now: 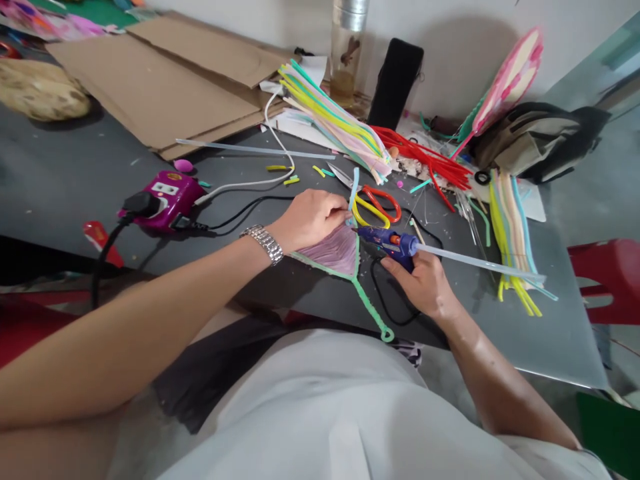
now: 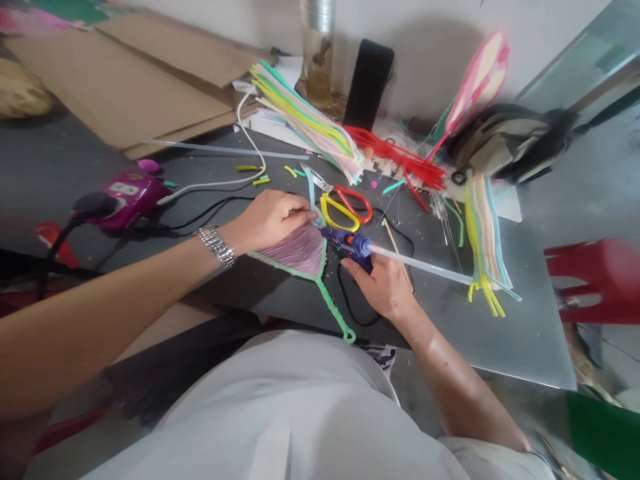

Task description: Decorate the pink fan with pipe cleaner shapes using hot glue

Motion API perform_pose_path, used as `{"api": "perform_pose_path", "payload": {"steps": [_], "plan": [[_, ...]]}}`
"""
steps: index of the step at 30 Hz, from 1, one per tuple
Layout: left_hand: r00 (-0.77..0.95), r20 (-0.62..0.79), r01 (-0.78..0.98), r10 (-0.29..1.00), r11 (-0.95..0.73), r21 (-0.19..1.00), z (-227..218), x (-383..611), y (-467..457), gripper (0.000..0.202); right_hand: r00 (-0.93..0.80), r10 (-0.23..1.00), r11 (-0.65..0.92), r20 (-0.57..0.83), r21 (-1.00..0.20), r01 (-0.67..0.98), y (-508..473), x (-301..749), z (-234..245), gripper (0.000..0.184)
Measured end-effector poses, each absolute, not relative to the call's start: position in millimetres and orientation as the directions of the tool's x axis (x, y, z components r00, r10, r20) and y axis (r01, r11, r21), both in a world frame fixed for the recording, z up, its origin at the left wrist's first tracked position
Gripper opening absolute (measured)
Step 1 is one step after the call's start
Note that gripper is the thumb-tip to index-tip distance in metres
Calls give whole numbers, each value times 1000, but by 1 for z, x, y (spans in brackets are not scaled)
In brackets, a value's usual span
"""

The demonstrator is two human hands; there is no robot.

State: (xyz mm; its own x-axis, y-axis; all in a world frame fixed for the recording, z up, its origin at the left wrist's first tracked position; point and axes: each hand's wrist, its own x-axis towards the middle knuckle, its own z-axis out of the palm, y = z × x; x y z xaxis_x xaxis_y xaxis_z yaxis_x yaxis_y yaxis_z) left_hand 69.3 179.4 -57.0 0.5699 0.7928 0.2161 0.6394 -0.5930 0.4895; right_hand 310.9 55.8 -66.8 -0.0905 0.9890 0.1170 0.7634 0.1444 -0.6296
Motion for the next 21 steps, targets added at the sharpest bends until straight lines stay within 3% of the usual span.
{"api": "perform_pose_path", "payload": {"steps": [6,11,21], "plan": [[567,244,656,787,-611,443,-58,73,181,22,-184,950,291,252,-501,815,56,307,-74,37],[585,258,609,769,-626,487,-57,72,183,24,-247,923,350,295,-379,857,58,303,-73,41],[599,228,601,767,-619,506,-57,72,187,26,-261,932,339,251,-352,872,63,302,-75,39]]}}
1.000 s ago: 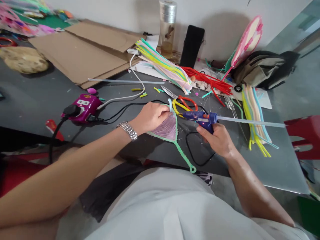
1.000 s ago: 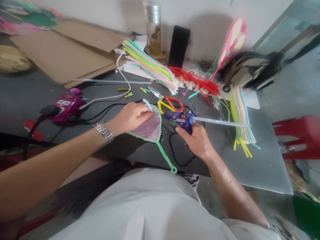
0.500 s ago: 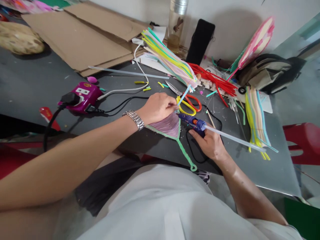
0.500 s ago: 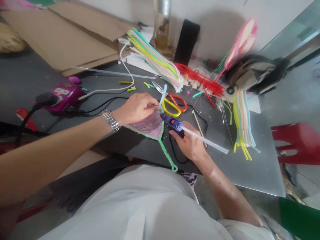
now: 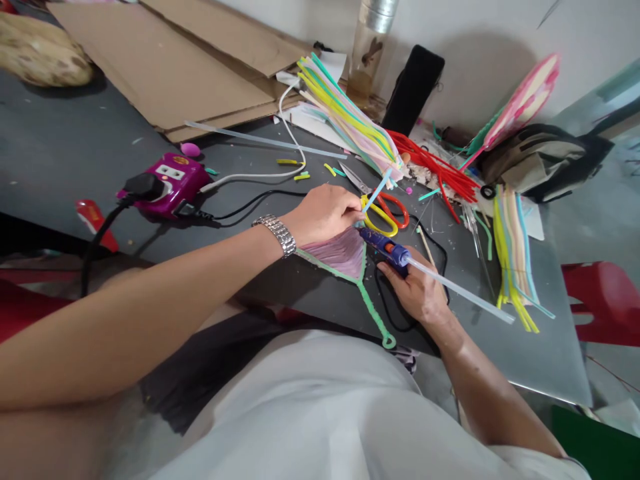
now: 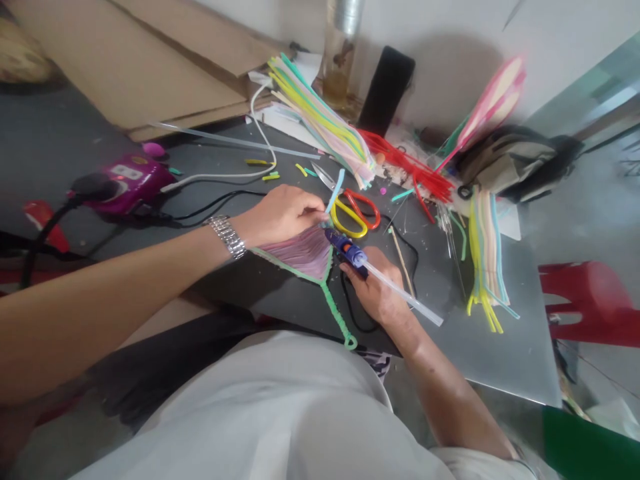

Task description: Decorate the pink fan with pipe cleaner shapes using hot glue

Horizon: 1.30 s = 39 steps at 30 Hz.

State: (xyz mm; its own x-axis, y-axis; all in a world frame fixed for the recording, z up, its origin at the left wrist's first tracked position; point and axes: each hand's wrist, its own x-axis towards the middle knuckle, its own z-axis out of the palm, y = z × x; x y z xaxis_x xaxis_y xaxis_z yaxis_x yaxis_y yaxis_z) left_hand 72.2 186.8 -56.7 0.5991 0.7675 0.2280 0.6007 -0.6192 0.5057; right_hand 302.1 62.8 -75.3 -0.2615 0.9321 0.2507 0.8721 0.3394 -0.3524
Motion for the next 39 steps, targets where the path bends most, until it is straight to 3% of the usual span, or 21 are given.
{"api": "perform_pose_path", "payload": {"steps": [30,39], "plan": [[597,208,590,775,-600,540,-56,69,184,28,-252,945,321,206,-449,834,58,306,-76,34],[596,259,569,760,-627,532,-59,69,185,27,-249,949,311,192,-457,833,57,306,-73,36]]}}
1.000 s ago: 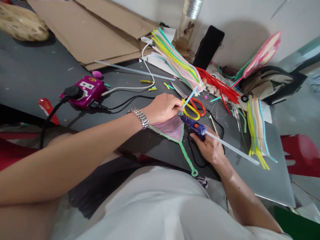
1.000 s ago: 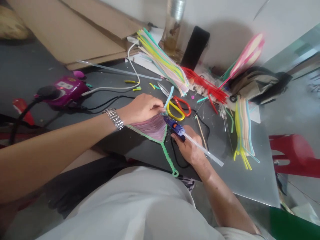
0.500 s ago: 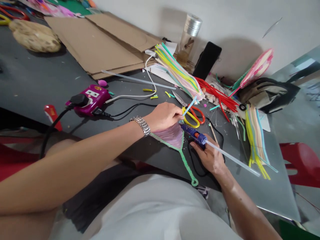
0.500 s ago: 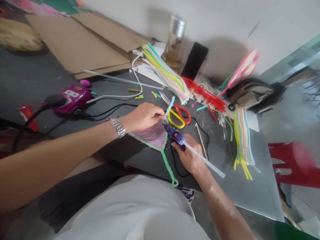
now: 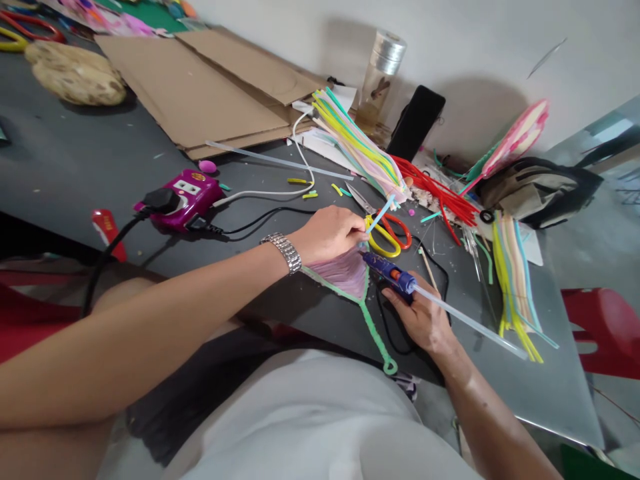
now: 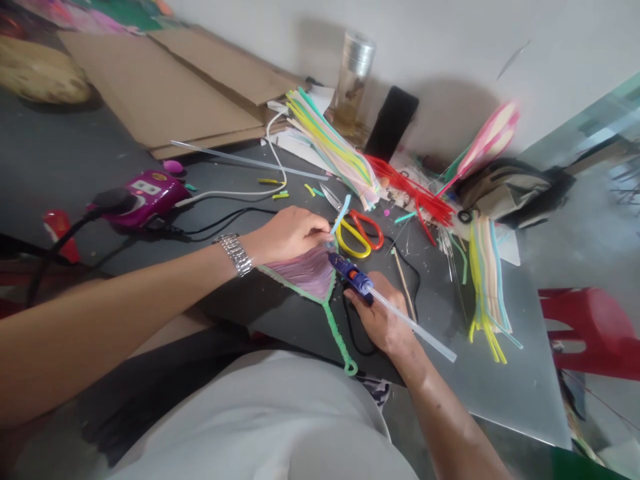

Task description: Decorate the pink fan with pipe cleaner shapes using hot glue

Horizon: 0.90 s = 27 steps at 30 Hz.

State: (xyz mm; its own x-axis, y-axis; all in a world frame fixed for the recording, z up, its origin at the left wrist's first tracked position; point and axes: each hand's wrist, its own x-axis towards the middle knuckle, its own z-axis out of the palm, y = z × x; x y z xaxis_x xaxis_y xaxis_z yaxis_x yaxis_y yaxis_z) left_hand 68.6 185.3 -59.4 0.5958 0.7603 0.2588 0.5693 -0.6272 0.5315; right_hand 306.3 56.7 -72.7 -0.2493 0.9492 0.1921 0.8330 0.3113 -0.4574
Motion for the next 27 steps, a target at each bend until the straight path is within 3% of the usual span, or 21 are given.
{"api": "perform_pose_path", "payload": {"steps": [27], "plan": [[588,227,574,777,-598,559,-60,68,184,25,-242,960,278,139,-523,805,51,309,-66,31]]}}
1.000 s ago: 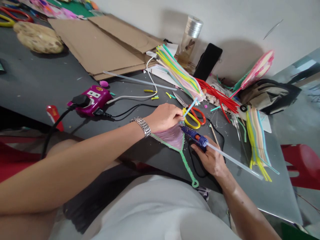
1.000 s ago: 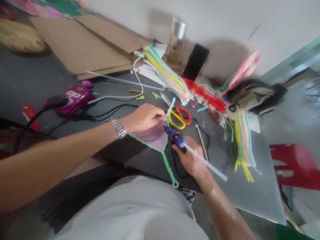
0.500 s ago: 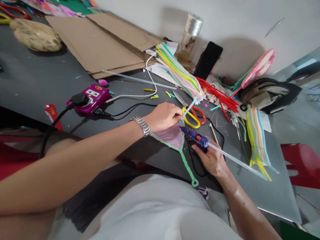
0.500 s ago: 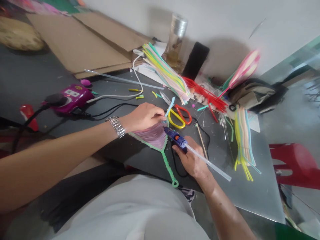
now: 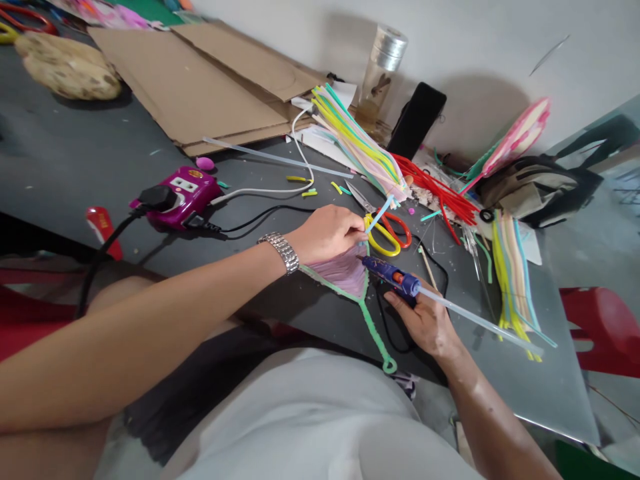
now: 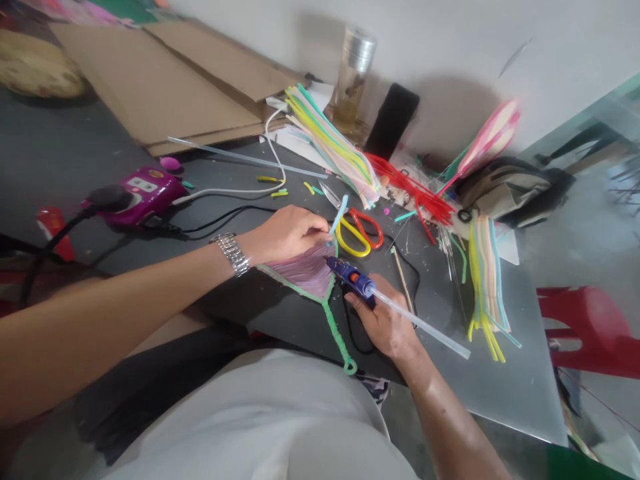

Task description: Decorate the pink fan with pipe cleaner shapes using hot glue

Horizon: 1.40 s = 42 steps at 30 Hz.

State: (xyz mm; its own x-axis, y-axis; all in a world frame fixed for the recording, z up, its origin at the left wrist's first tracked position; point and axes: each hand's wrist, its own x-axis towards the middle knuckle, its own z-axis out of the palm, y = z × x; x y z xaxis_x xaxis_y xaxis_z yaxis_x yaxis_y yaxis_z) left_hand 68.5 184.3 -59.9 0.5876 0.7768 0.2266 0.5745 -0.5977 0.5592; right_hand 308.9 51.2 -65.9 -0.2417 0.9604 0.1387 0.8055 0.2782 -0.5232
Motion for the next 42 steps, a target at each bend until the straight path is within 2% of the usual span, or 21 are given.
{"api": "perform_pose_path", "payload": {"steps": [6,10,15,19,22,26,28,33,39,42], "plan": [[614,235,549,753,-622,558,-59,66,183,23,-196,976,212,91,-583,784,49,311,-67,31],[624,229,572,747,-636,518,-61,64,181,18,-118,993,85,-1,-682,726,46,315,-59,36],[625,216,583,750,-632,510,-65,63,179,20,2,983,-148,-182,-796,587,39,331,-56,47],[628,201,583,752,-626,518,-63,62,178,22,18,977,-189,-213,-817,545,37,337,-60,51],[632,191,597,751,-629,499,-60,62,177,25,34,989,-134,-146,-761,635,40,326,-60,48],[617,174,612,768,-607,507,-57,64,179,25,-38,995,91,96,-640,763,44,308,-62,42],[616,166,610,770,-600,517,-56,65,181,25,-100,984,169,147,-599,783,45,303,-66,39],[610,184,610,771,-605,512,-57,66,182,24,-163,968,242,191,-534,810,50,302,-70,35],[601,145,633,786,-579,514,-57,66,181,24,-154,969,231,194,-485,843,57,300,-70,38],[608,139,629,782,-581,516,-56,66,180,23,-156,971,228,181,-504,833,56,299,-68,37]]}}
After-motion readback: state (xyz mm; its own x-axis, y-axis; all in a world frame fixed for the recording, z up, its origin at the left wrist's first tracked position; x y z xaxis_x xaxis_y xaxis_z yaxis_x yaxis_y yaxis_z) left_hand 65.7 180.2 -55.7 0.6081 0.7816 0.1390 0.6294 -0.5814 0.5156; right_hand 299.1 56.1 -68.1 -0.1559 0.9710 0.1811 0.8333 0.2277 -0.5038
